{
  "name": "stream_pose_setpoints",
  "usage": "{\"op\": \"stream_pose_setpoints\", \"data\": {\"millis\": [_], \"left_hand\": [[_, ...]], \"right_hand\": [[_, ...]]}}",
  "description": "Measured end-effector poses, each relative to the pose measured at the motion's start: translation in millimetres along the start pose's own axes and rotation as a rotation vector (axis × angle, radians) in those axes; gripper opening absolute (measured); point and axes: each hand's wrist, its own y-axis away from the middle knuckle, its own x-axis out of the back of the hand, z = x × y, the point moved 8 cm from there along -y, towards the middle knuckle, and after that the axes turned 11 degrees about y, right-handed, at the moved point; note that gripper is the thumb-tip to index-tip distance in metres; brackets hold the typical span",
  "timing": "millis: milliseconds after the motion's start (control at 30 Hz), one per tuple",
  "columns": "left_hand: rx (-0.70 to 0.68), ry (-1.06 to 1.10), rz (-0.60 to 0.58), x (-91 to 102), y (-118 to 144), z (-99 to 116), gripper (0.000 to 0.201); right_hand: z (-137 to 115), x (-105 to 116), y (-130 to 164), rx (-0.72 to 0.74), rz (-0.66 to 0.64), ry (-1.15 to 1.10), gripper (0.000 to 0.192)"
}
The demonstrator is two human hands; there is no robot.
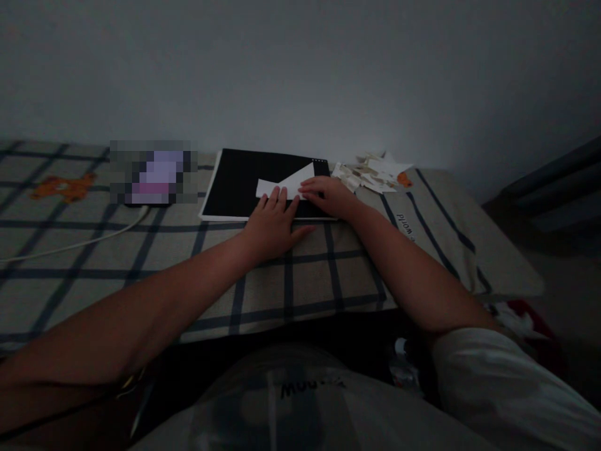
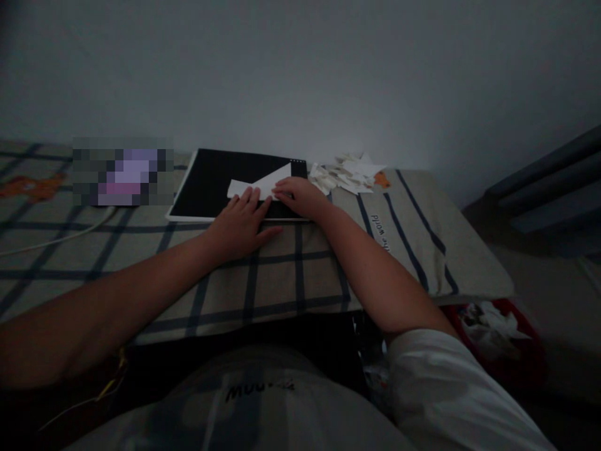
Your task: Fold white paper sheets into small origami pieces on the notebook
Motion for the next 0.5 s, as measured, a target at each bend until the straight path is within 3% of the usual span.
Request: {"op": "stream_pose_setpoints", "data": {"millis": [500], "left_hand": [[-0.008, -0.010, -0.012, 4.8, -3.2, -5.7, 0.088]], "right_hand": [[6.0, 3.5, -0.3, -0.027, -0.007, -0.006, 0.030]]}}
